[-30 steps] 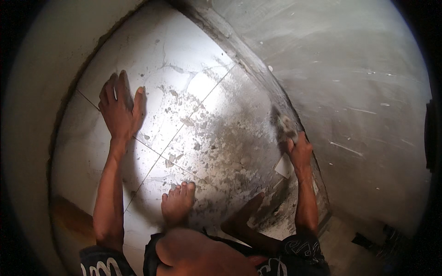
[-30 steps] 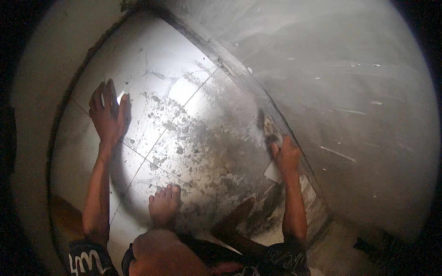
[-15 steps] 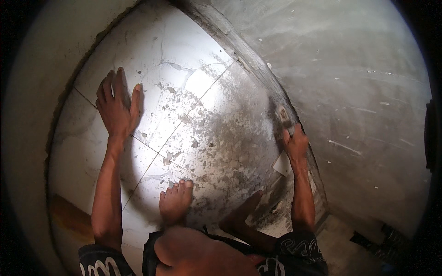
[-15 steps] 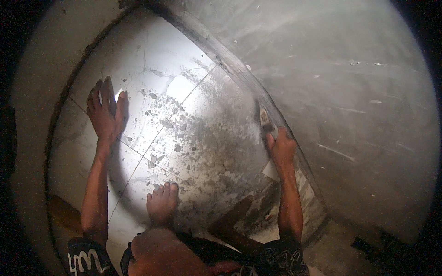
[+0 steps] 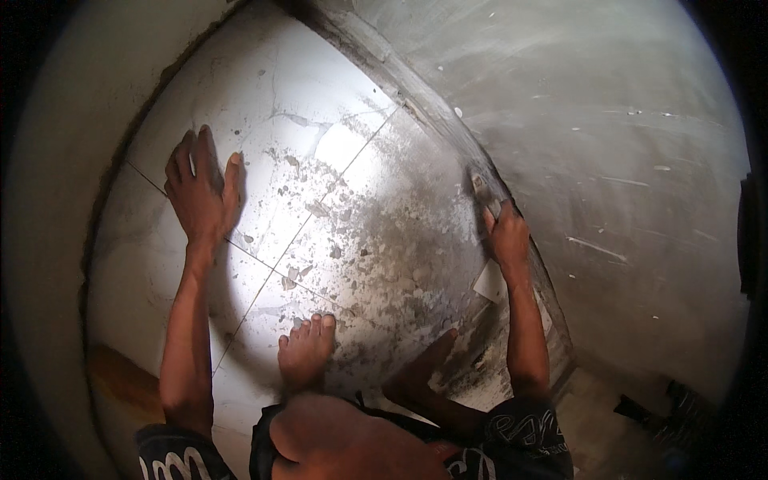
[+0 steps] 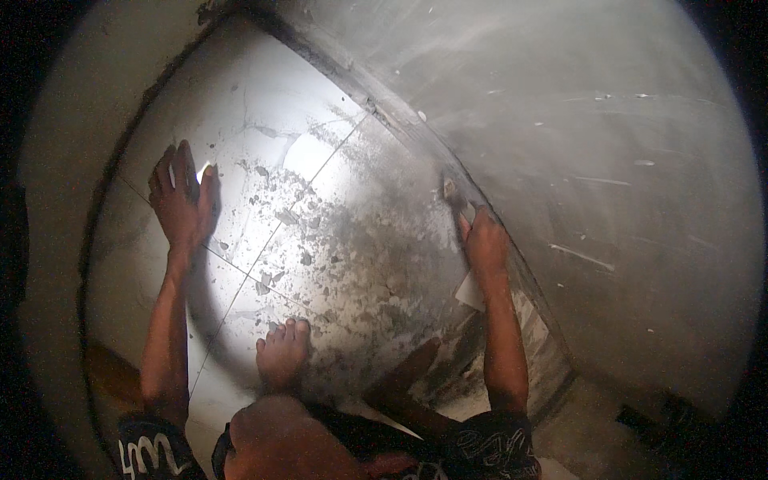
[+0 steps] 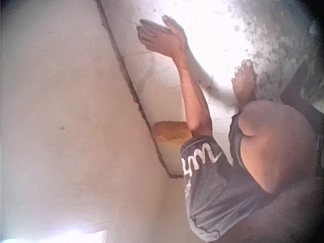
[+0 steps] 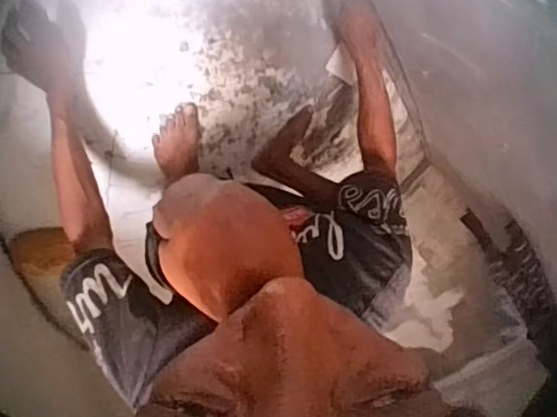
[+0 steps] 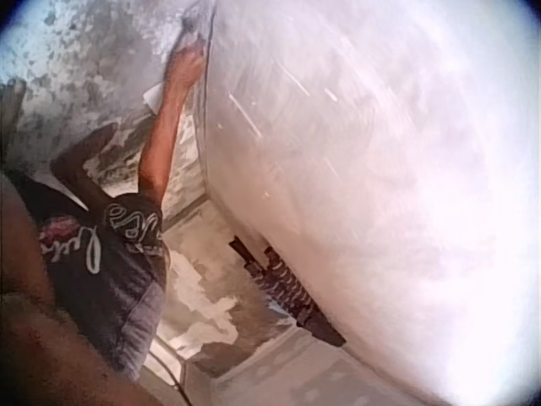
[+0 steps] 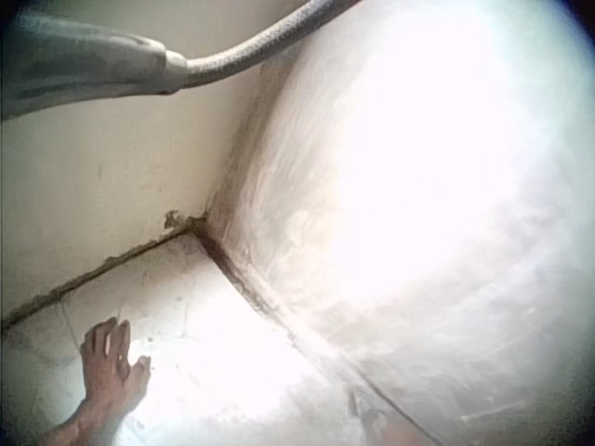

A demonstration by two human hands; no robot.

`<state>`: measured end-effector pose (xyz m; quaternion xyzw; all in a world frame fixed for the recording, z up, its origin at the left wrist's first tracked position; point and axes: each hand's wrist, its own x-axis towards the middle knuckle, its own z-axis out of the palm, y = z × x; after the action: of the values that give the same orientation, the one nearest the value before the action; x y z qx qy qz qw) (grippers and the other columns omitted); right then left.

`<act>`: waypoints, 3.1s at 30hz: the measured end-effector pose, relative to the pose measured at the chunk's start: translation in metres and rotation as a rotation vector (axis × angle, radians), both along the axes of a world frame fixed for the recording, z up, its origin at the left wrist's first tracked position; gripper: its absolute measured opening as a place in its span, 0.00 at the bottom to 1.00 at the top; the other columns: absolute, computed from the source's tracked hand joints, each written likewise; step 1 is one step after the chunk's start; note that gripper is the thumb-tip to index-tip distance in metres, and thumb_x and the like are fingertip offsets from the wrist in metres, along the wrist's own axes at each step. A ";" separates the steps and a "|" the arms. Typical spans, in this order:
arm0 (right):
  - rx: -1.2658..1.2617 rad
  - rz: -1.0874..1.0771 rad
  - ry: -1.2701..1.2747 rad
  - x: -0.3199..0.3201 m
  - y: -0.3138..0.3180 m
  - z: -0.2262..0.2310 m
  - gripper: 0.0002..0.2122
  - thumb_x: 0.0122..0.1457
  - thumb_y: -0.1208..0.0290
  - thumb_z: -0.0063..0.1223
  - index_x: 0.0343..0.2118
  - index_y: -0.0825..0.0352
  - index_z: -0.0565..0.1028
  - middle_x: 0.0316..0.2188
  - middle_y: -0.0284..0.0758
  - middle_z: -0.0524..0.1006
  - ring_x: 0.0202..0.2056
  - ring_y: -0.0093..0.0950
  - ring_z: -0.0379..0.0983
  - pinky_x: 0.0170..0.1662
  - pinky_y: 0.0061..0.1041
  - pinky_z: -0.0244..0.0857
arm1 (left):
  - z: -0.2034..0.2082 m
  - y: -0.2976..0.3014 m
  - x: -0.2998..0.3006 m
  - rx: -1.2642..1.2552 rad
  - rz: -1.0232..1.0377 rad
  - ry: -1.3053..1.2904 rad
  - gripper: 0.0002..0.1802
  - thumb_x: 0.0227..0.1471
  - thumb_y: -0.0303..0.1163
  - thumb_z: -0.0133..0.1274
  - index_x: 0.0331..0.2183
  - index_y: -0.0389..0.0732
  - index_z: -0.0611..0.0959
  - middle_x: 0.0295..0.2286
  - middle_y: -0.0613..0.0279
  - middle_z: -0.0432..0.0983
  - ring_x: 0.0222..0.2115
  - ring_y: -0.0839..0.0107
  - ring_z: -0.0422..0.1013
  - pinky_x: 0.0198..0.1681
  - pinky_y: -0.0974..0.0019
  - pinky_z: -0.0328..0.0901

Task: The person sits on a tiled floor and uses a hand scraper to remove material from the floor surface near the wall. The person repeatedly scrapes the same area, occasionally adjusting position and clearing debris with the tool.

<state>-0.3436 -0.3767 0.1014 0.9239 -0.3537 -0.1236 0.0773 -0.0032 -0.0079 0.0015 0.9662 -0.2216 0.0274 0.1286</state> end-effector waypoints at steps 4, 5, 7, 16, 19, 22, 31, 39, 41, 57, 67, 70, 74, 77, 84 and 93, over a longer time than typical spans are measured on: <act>0.022 0.081 0.011 -0.006 0.007 0.004 0.20 0.53 0.62 0.66 0.41 0.71 0.71 0.26 0.48 0.79 0.27 0.51 0.78 0.31 0.49 0.69 | 0.001 0.000 0.000 -0.029 -0.020 -0.022 0.37 0.61 0.57 0.49 0.65 0.50 0.65 0.62 0.50 0.59 0.64 0.49 0.52 0.64 0.40 0.52; 0.041 0.155 -0.096 -0.015 0.006 0.002 0.20 0.55 0.61 0.65 0.42 0.71 0.71 0.26 0.48 0.79 0.28 0.51 0.78 0.31 0.49 0.70 | 0.001 0.000 0.000 -0.030 -0.032 -0.040 0.37 0.61 0.57 0.49 0.65 0.50 0.65 0.62 0.50 0.58 0.64 0.50 0.52 0.64 0.40 0.52; -0.015 0.373 -0.331 -0.025 0.011 0.002 0.18 0.60 0.62 0.60 0.44 0.70 0.71 0.25 0.50 0.80 0.28 0.52 0.79 0.32 0.48 0.71 | 0.003 0.001 0.000 -0.040 -0.022 -0.017 0.38 0.61 0.57 0.49 0.66 0.50 0.64 0.62 0.50 0.58 0.64 0.50 0.52 0.64 0.41 0.51; 0.033 0.103 -0.130 -0.009 0.010 0.001 0.20 0.58 0.59 0.62 0.46 0.68 0.74 0.22 0.49 0.79 0.25 0.48 0.79 0.29 0.45 0.73 | 0.000 0.005 0.001 -0.008 -0.018 -0.005 0.38 0.61 0.57 0.48 0.66 0.50 0.64 0.63 0.50 0.58 0.64 0.50 0.52 0.64 0.41 0.51; 0.019 0.073 -0.045 -0.004 0.003 0.004 0.21 0.58 0.58 0.61 0.49 0.68 0.74 0.21 0.48 0.79 0.24 0.46 0.80 0.29 0.43 0.74 | 0.007 -0.001 0.001 -0.018 -0.023 0.019 0.38 0.62 0.57 0.48 0.66 0.50 0.64 0.63 0.50 0.58 0.64 0.49 0.52 0.64 0.41 0.51; 0.040 -0.014 0.112 -0.004 0.005 0.010 0.22 0.61 0.55 0.58 0.48 0.70 0.74 0.20 0.46 0.79 0.22 0.44 0.80 0.28 0.43 0.74 | 0.007 -0.004 -0.001 -0.018 -0.017 0.005 0.36 0.62 0.55 0.49 0.65 0.48 0.65 0.63 0.48 0.58 0.63 0.48 0.53 0.64 0.41 0.51; 0.348 -0.365 -0.468 -0.010 0.157 -0.005 0.17 0.60 0.62 0.60 0.42 0.72 0.73 0.28 0.52 0.79 0.28 0.54 0.78 0.29 0.46 0.72 | 0.037 -0.118 -0.022 -0.445 -0.368 0.176 0.34 0.61 0.47 0.53 0.62 0.38 0.69 0.62 0.39 0.58 0.62 0.42 0.55 0.65 0.44 0.52; 0.064 -0.012 -0.535 -0.007 0.221 -0.053 0.20 0.54 0.62 0.66 0.46 0.69 0.77 0.34 0.42 0.74 0.38 0.41 0.74 0.37 0.39 0.72 | 0.001 -0.255 -0.131 -0.272 -0.490 0.057 0.45 0.62 0.56 0.46 0.64 0.27 0.59 0.66 0.36 0.47 0.66 0.39 0.46 0.69 0.45 0.46; 0.054 -0.009 -0.558 -0.008 0.218 -0.044 0.20 0.53 0.61 0.67 0.45 0.69 0.78 0.33 0.40 0.74 0.38 0.40 0.72 0.39 0.37 0.72 | 0.009 -0.268 -0.173 -0.145 -0.605 0.213 0.46 0.63 0.56 0.43 0.65 0.28 0.57 0.67 0.34 0.38 0.68 0.37 0.37 0.70 0.46 0.38; 0.244 -1.136 -0.664 -0.235 0.042 -0.055 0.38 0.47 0.47 0.72 0.53 0.74 0.73 0.50 0.48 0.77 0.53 0.46 0.72 0.55 0.43 0.66 | 0.036 -0.227 -0.204 -0.656 -0.795 1.225 0.18 0.59 0.34 0.58 0.48 0.32 0.82 0.41 0.47 0.82 0.39 0.65 0.79 0.43 0.65 0.72; 0.460 -1.325 -1.554 -0.208 0.080 0.000 0.21 0.56 0.68 0.68 0.49 0.72 0.75 0.44 0.39 0.78 0.46 0.31 0.73 0.54 0.33 0.63 | 0.023 -0.268 -0.179 -0.245 -0.617 0.207 0.45 0.63 0.51 0.45 0.65 0.24 0.54 0.65 0.30 0.43 0.67 0.39 0.43 0.69 0.46 0.43; 0.444 -1.237 -1.795 -0.185 0.092 0.027 0.19 0.60 0.74 0.60 0.53 0.74 0.71 0.48 0.41 0.76 0.51 0.31 0.71 0.56 0.32 0.62 | 0.046 -0.290 -0.232 0.257 -0.744 0.335 0.46 0.66 0.61 0.26 0.67 0.30 0.48 0.68 0.36 0.29 0.70 0.45 0.29 0.72 0.52 0.26; 0.599 -1.043 -1.993 -0.185 0.095 0.038 0.20 0.64 0.73 0.55 0.56 0.74 0.68 0.51 0.41 0.73 0.52 0.30 0.70 0.56 0.30 0.63 | 0.033 -0.266 -0.260 -0.078 -1.594 0.887 0.32 0.64 0.52 0.45 0.62 0.43 0.70 0.64 0.54 0.61 0.68 0.56 0.50 0.72 0.52 0.41; 0.673 -0.908 -1.828 -0.166 0.096 0.049 0.19 0.65 0.71 0.54 0.55 0.74 0.68 0.48 0.39 0.74 0.50 0.30 0.70 0.55 0.31 0.63 | 0.012 -0.247 -0.221 -0.384 -1.363 0.516 0.27 0.64 0.48 0.47 0.59 0.48 0.75 0.63 0.59 0.64 0.67 0.58 0.52 0.71 0.50 0.46; 0.875 -0.967 -1.801 -0.104 0.090 0.016 0.19 0.63 0.67 0.59 0.51 0.72 0.70 0.46 0.38 0.74 0.49 0.30 0.70 0.54 0.34 0.62 | 0.006 -0.216 -0.058 -0.121 -0.861 -0.088 0.29 0.65 0.44 0.45 0.59 0.36 0.73 0.59 0.51 0.70 0.63 0.49 0.61 0.69 0.45 0.46; 1.047 -0.889 -1.977 -0.004 0.071 -0.040 0.22 0.62 0.67 0.61 0.54 0.73 0.69 0.50 0.40 0.74 0.53 0.34 0.70 0.59 0.39 0.61 | 0.052 -0.237 -0.119 -0.662 -0.707 1.147 0.26 0.55 0.38 0.63 0.52 0.36 0.81 0.45 0.47 0.80 0.39 0.62 0.77 0.46 0.59 0.72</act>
<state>-0.3475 -0.3053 0.0612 0.3362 -0.4545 0.4936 -0.6609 -0.1217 -0.2454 0.0534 0.6110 -0.3971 -0.4581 0.5090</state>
